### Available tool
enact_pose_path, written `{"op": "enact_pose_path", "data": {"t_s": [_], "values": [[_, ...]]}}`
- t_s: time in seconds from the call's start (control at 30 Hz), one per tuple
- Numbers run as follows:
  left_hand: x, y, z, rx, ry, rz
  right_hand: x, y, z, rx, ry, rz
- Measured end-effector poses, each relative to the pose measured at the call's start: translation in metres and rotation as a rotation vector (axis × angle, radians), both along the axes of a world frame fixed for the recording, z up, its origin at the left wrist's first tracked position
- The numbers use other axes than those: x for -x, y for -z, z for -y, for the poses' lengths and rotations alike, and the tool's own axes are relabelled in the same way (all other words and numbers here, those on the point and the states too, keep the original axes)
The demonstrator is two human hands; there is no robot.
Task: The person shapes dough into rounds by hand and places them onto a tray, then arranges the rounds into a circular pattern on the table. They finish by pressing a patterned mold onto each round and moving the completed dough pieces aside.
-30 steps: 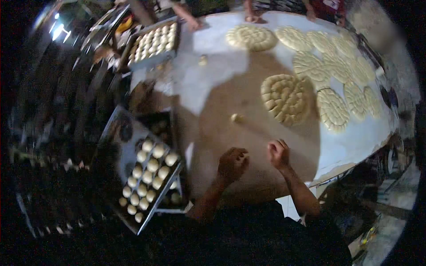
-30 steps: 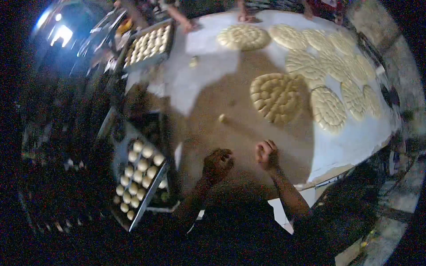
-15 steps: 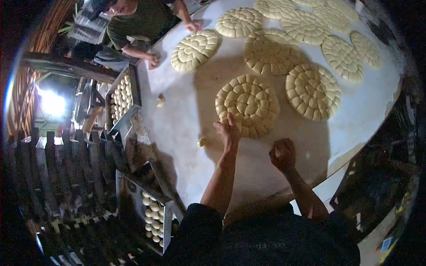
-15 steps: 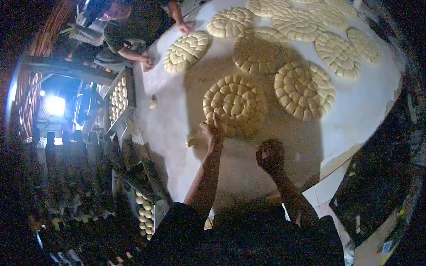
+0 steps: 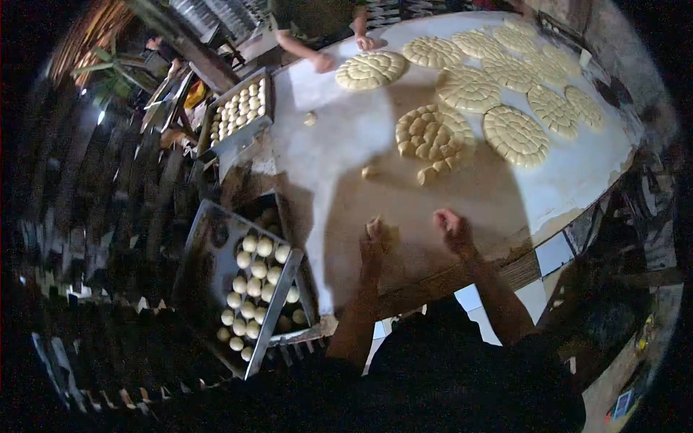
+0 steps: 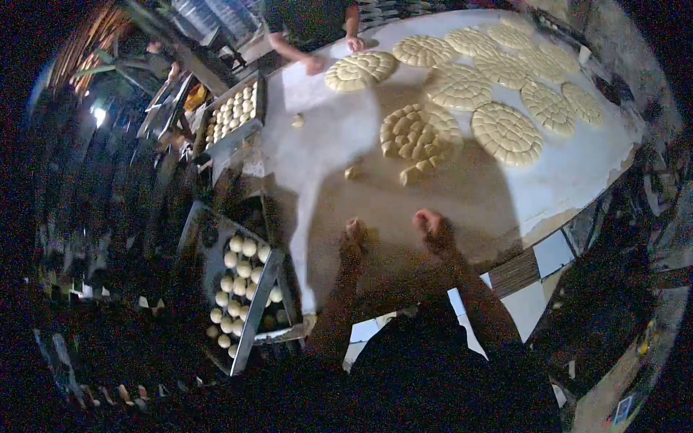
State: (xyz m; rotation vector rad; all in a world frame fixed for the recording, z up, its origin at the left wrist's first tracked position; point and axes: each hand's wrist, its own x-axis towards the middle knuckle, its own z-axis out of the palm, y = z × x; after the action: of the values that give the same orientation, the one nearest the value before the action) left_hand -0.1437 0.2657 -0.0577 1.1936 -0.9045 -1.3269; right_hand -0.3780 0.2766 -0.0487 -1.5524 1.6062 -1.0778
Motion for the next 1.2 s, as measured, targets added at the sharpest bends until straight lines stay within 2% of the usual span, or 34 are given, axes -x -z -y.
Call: {"op": "enact_pose_path", "data": {"t_s": [0.07,0.17,0.27,0.3,0.33,0.4,0.43,0.5,0.53,0.6,0.63,0.67,0.73,0.8,0.83,0.87,0.9,0.93,0.97,1.0,1.03,1.1,1.17,1.2], "values": [[-0.016,0.021,-0.028,-0.050,0.151,-0.530,-0.056,0.015,-0.032,-0.113,-0.087,0.101],[-0.031,0.023,-0.060,0.088,0.262,-0.133,-0.116,0.029,-0.058,0.015,-0.031,0.068],[-0.059,-0.022,-0.080,0.393,0.055,0.685,-0.115,0.003,-0.067,-0.035,-0.012,0.114],[-0.071,-0.008,-0.085,0.421,0.028,0.868,-0.107,-0.006,-0.069,-0.084,-0.005,0.136],[-0.083,0.019,-0.093,0.450,0.006,1.052,-0.084,0.006,-0.067,0.001,0.042,0.144],[-0.099,0.033,-0.109,0.491,0.134,1.197,-0.035,0.001,-0.063,0.165,0.124,0.031],[-0.104,0.024,-0.118,0.499,0.282,1.157,-0.017,-0.019,-0.060,0.241,0.156,-0.087],[-0.114,0.005,-0.120,0.534,0.478,1.272,0.040,0.018,-0.066,0.360,-0.081,-0.326],[-0.117,-0.003,-0.114,0.561,0.527,1.430,0.055,0.019,-0.054,0.386,-0.200,-0.452],[-0.108,-0.009,-0.092,0.566,0.458,1.598,0.080,0.003,-0.028,0.406,-0.436,-0.679],[-0.101,-0.011,-0.069,0.548,0.339,1.609,0.085,-0.011,-0.012,0.386,-0.555,-0.789],[-0.092,-0.013,-0.043,0.529,0.220,1.617,0.074,-0.016,0.011,0.386,-0.492,-0.703],[-0.065,-0.012,-0.008,0.376,0.120,1.436,0.030,-0.027,0.044,0.362,-0.394,-0.549],[-0.013,-0.008,0.009,0.118,0.135,1.067,-0.013,-0.024,0.045,0.303,-0.359,-0.473],[0.002,-0.011,-0.001,0.064,0.175,1.070,-0.027,-0.011,0.029,0.271,-0.355,-0.467],[0.017,-0.013,-0.020,0.015,0.209,1.072,-0.028,0.011,0.006,0.397,-0.459,-0.608],[0.029,0.036,-0.057,0.294,-0.047,1.194,-0.017,0.030,-0.013,0.448,-0.541,-0.624],[0.030,0.051,-0.066,0.359,-0.088,1.309,-0.006,0.049,-0.032,0.499,-0.623,-0.636],[0.032,0.064,-0.075,0.421,-0.140,1.425,0.015,0.043,-0.022,0.304,-0.703,-0.466],[0.019,0.025,-0.072,0.249,0.031,1.540,0.035,0.036,-0.013,0.108,-0.742,-0.297],[0.000,-0.018,-0.071,0.058,0.202,1.632,0.056,-0.005,0.011,-0.259,-0.785,-0.079],[-0.065,-0.038,-0.047,0.165,0.311,1.408,0.050,-0.028,0.054,-0.339,-0.756,-0.100],[-0.071,-0.002,-0.007,0.167,0.133,1.487,0.019,-0.020,0.082,0.270,-0.579,-0.518],[-0.063,0.010,0.007,0.169,0.052,1.520,-0.001,-0.014,0.084,0.310,-0.529,-0.548]]}}
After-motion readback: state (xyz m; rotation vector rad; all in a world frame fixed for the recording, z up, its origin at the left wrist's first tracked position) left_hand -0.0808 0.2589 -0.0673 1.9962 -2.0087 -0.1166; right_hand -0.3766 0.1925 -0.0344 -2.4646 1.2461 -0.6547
